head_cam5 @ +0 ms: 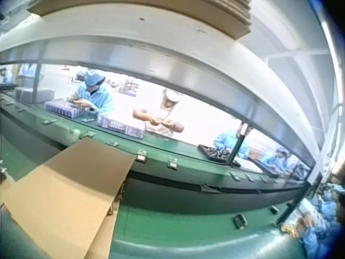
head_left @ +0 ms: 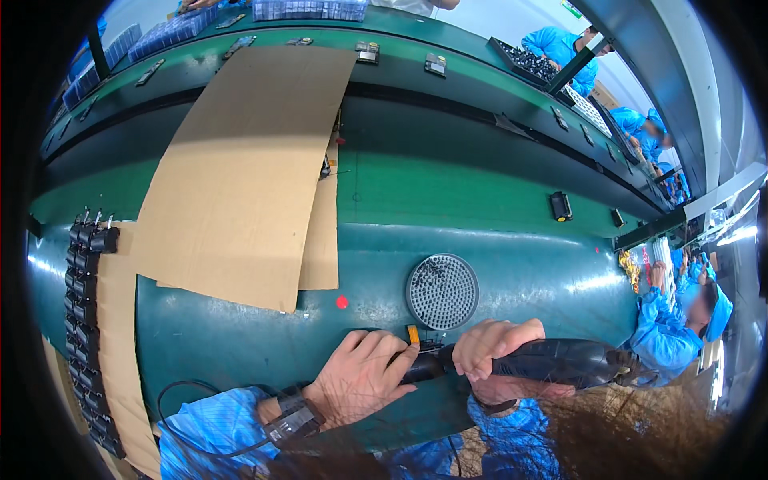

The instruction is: Use an electric screwdriver to secure components into small electronic device housings on a production line.

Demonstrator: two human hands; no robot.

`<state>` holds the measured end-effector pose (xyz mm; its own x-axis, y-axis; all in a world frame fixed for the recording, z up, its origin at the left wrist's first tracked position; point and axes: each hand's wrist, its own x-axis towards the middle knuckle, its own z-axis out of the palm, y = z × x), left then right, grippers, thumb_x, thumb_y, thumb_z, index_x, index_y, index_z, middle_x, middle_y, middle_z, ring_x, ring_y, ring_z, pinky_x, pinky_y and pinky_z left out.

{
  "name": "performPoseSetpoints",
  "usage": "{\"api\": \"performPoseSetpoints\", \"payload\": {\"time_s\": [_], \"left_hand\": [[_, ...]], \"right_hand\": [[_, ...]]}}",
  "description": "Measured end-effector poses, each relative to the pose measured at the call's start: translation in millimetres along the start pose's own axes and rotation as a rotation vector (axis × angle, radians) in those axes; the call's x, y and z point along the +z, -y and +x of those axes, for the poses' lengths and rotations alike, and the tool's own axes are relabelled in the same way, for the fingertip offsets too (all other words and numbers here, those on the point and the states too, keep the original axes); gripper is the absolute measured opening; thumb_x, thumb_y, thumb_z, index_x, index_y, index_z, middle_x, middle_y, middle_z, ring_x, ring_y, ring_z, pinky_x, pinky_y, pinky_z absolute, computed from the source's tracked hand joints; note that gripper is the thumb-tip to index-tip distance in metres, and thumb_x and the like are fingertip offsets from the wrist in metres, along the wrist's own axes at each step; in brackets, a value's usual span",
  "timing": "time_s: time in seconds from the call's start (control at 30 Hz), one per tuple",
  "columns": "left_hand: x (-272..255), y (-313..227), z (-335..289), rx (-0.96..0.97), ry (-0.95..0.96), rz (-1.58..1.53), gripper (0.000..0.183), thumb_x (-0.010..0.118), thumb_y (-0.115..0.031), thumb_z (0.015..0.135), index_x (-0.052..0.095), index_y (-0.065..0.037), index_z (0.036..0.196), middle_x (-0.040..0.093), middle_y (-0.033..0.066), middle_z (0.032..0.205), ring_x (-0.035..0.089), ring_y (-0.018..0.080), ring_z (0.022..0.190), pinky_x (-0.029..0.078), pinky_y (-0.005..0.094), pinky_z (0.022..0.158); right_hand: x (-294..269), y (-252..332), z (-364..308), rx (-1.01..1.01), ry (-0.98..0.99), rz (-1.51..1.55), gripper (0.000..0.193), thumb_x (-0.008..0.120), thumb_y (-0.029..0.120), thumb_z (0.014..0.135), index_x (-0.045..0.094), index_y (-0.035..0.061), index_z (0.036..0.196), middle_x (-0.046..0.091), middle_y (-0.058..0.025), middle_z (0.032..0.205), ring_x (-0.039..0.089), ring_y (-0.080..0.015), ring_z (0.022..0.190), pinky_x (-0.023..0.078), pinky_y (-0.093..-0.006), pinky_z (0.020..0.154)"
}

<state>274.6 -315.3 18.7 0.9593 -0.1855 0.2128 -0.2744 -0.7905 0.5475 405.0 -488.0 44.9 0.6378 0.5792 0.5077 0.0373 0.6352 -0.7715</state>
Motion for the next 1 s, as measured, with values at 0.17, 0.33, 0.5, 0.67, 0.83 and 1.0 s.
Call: {"api": "performPoseSetpoints", "payload": {"time_s": [0.17, 0.33, 0.5, 0.67, 0.83, 1.0], "left_hand": [[1, 1, 0, 0.003, 0.006, -0.016, 0.058, 0.080, -0.036, 0.084, 0.064, -0.004, 0.129, 0.058, 0.0062, 0.115, 0.059, 0.0224, 0.112, 0.045, 0.0383, 0.098], [1, 1, -1, 0.000, 0.005, -0.032, 0.058, 0.080, -0.037, 0.085, 0.063, -0.004, 0.129, 0.059, 0.0067, 0.115, 0.059, 0.0226, 0.112, 0.045, 0.0387, 0.099], [0, 0, 0, -0.016, 0.018, -0.019, 0.058, 0.080, -0.036, 0.084, 0.063, -0.004, 0.130, 0.059, 0.0063, 0.115, 0.059, 0.0230, 0.112, 0.046, 0.0393, 0.100], [-5, -1, 1, -0.009, 0.008, 0.014, 0.058, 0.079, -0.037, 0.085, 0.063, -0.005, 0.130, 0.058, 0.0067, 0.119, 0.058, 0.0235, 0.115, 0.045, 0.0396, 0.101], [-3, -2, -2, -0.015, 0.004, 0.020, 0.058, 0.078, -0.037, 0.086, 0.062, -0.006, 0.131, 0.058, 0.0069, 0.121, 0.057, 0.0239, 0.117, 0.045, 0.0398, 0.101], [-1, -1, -8, 0.008, -0.024, -0.006, 0.056, 0.080, -0.034, 0.085, 0.062, -0.006, 0.131, 0.058, 0.0067, 0.121, 0.058, 0.0244, 0.115, 0.047, 0.0395, 0.097]], "right_hand": [[1, -5, -2, -0.013, -0.030, -0.045, 0.084, 0.051, 0.088, 0.082, 0.047, 0.0053, 0.099, 0.054, -0.0050, 0.064, 0.052, -0.0170, 0.048, 0.046, -0.0327, 0.043], [2, -13, -5, -0.061, -0.040, 0.024, 0.089, 0.053, 0.088, 0.081, 0.050, 0.0016, 0.101, 0.055, -0.0083, 0.065, 0.054, -0.0178, 0.050, 0.047, -0.0322, 0.045], [0, -13, -2, -0.015, 0.040, -0.071, 0.086, 0.050, 0.091, 0.079, 0.046, 0.0068, 0.097, 0.049, -0.0029, 0.059, 0.049, -0.0163, 0.043, 0.045, -0.0318, 0.040], [-10, -25, -9, -0.077, 0.064, 0.029, 0.089, 0.064, 0.084, 0.076, 0.058, -0.0011, 0.099, 0.059, -0.0106, 0.065, 0.058, -0.0206, 0.055, 0.050, -0.0321, 0.050], [-3, -17, -8, 0.010, 0.027, 0.036, 0.087, 0.065, 0.083, 0.076, 0.058, -0.0005, 0.098, 0.059, -0.0102, 0.064, 0.059, -0.0210, 0.054, 0.051, -0.0323, 0.049], [-11, -17, -6, -0.048, 0.186, -0.031, 0.086, 0.055, 0.086, 0.081, 0.056, 0.0018, 0.100, 0.057, -0.0090, 0.062, 0.055, -0.0203, 0.047, 0.050, -0.0349, 0.046]]}}
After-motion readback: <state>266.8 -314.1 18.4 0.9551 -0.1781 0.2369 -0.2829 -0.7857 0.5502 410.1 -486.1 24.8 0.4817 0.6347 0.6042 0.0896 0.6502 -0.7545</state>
